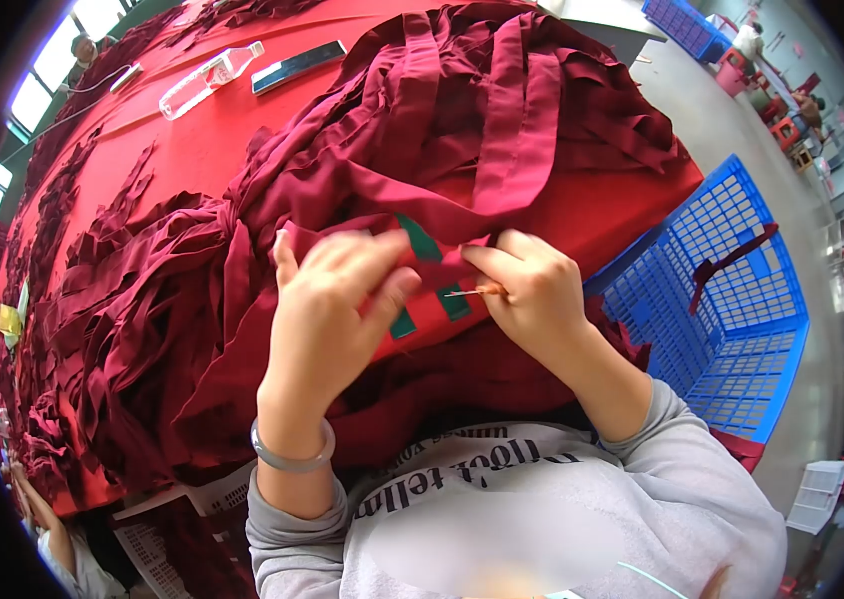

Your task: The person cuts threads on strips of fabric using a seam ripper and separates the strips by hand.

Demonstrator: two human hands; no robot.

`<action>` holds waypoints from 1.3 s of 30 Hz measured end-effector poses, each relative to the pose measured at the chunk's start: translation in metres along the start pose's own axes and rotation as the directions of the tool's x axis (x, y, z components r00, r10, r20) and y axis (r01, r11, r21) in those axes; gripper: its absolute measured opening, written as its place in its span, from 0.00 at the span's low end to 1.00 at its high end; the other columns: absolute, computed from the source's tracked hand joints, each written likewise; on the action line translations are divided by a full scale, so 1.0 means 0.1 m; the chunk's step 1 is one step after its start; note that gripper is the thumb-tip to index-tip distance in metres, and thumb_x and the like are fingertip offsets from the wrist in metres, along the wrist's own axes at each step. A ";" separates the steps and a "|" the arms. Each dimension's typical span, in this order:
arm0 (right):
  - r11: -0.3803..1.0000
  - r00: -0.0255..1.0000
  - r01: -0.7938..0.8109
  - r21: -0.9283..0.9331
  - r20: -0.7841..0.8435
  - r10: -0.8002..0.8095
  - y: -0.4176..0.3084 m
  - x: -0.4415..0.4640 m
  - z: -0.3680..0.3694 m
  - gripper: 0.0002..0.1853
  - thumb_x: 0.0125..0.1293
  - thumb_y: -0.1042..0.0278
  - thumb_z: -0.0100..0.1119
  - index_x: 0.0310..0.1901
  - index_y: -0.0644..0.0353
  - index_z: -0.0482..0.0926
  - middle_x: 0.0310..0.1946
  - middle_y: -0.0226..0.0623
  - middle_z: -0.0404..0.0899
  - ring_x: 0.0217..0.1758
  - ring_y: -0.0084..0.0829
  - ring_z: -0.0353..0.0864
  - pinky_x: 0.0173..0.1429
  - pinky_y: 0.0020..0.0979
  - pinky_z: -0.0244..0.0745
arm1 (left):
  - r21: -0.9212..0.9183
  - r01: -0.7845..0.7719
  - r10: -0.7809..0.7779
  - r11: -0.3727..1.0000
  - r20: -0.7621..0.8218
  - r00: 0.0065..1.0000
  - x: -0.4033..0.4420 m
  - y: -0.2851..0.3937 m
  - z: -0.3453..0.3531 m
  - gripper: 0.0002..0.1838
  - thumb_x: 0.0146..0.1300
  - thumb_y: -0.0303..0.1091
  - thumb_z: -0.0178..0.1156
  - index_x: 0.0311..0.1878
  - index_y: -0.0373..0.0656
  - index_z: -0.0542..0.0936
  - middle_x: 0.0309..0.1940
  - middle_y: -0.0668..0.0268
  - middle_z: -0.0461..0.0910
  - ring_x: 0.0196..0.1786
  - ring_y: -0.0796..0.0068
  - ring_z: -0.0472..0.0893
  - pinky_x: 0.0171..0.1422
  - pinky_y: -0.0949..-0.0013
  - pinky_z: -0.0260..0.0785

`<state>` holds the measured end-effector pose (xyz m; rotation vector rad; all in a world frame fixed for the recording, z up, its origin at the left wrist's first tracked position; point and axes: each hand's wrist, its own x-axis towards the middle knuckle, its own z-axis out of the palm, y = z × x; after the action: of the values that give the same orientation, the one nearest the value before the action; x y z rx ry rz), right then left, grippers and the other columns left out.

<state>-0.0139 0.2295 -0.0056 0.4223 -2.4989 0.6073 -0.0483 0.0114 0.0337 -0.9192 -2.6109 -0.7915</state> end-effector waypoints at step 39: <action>-0.663 0.805 -0.152 0.733 0.481 0.347 0.37 0.30 -0.20 0.23 0.73 0.39 0.51 0.53 0.49 0.81 0.41 0.36 0.83 0.35 0.35 0.83 0.28 0.33 0.80 | -0.273 -0.255 0.225 0.928 -0.137 0.965 -0.50 0.20 -0.38 0.15 0.36 0.23 0.71 0.32 0.47 0.85 0.23 0.72 0.73 0.27 0.71 0.73 0.38 0.66 0.62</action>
<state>-0.0450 0.2660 0.0133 -0.0203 -0.6970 3.1516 0.0049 -0.0221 0.0529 -1.2135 -2.2718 -1.1369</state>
